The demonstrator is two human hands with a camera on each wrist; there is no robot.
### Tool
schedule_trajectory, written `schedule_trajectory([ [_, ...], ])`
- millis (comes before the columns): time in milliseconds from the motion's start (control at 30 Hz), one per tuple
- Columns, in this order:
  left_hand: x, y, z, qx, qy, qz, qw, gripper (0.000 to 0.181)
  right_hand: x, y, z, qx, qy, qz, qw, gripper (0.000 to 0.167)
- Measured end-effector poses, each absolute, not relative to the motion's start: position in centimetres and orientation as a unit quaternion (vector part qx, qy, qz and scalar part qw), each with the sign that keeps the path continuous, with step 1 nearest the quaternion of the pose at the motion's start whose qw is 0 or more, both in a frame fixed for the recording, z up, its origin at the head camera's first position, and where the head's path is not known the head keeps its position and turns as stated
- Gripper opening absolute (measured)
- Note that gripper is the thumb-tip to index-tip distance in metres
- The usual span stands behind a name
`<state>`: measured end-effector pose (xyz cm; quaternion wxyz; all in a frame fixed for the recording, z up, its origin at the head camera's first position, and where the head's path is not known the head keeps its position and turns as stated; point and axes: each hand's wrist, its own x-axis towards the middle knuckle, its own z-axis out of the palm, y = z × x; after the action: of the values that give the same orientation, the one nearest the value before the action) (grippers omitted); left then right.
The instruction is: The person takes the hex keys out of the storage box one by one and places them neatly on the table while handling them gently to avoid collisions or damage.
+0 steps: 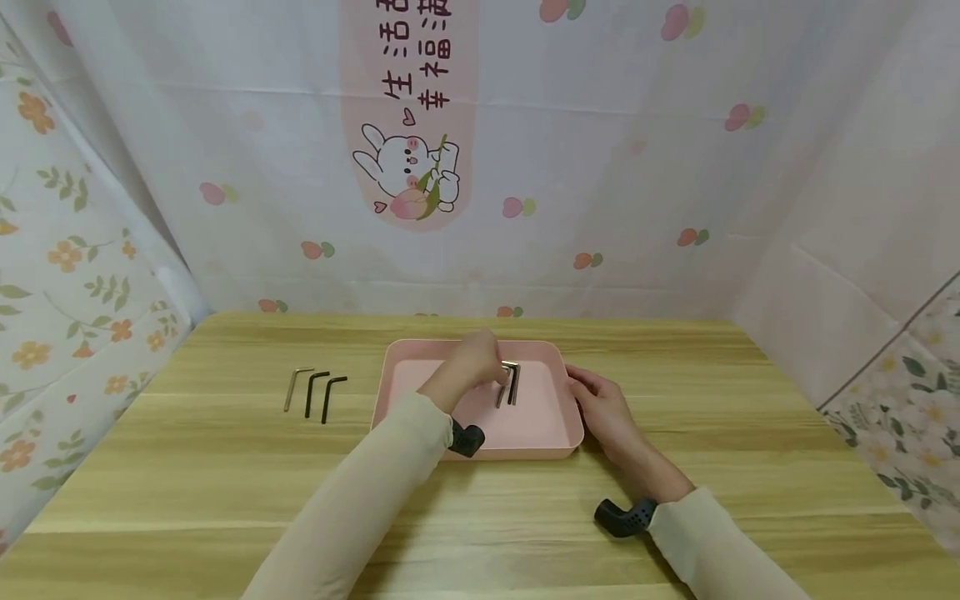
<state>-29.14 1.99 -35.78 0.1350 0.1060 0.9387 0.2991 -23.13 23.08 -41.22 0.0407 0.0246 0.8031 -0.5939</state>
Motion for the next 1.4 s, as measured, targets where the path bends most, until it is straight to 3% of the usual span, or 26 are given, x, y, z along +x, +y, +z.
schedule_trajectory([
  [433,-29.63,2.3,-36.39,0.077,0.945,0.289,0.136,0.019,-23.2,23.04,-41.28,0.022,0.805,-0.592,0.035,0.046],
  [700,-29.93,2.28,-36.4,0.071,0.942,0.286,0.16,0.048,-23.25,22.99,-41.15,0.02,0.802,-0.596,0.042,0.047],
  [1033,-29.64,2.71,-35.95,0.078,0.958,0.229,0.154,0.029,-23.27,22.94,-41.1,0.028,0.805,-0.591,0.042,0.047],
  [1400,-29.45,2.25,-35.95,0.114,0.952,0.24,0.149,0.044,-23.36,23.0,-41.24,0.034,0.805,-0.591,0.047,0.047],
])
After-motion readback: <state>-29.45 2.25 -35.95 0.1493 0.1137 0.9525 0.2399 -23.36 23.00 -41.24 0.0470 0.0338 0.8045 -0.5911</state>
